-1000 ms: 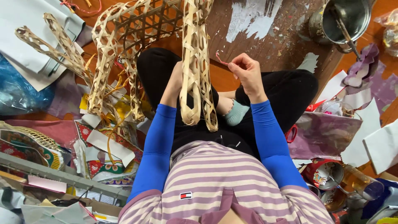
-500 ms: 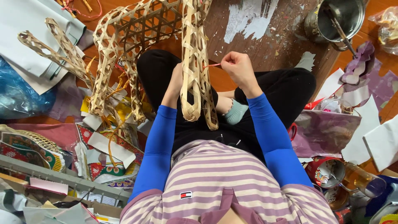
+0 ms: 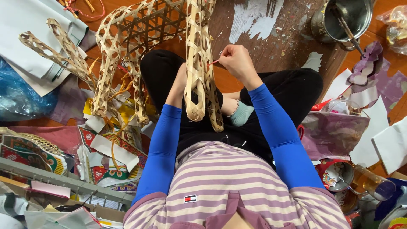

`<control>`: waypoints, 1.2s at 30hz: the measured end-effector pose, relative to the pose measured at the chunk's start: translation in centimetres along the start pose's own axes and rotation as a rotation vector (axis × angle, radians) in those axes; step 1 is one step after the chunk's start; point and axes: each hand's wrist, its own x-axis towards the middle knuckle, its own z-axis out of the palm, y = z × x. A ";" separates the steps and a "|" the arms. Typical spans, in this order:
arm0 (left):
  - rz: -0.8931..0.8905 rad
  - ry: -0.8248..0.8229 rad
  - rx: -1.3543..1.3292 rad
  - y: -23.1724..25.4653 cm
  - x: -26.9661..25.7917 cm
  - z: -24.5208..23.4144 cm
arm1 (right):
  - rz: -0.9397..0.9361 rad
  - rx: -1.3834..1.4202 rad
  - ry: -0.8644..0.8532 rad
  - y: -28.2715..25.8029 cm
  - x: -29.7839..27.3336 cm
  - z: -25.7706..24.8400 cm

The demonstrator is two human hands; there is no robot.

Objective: Constructing a bamboo giraffe figure by weaving strips and tying them with string

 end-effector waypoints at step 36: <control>0.179 0.088 -0.880 -1.2 0.8 6.5 | -0.142 -0.831 -0.325 -15.7 0.8 -0.7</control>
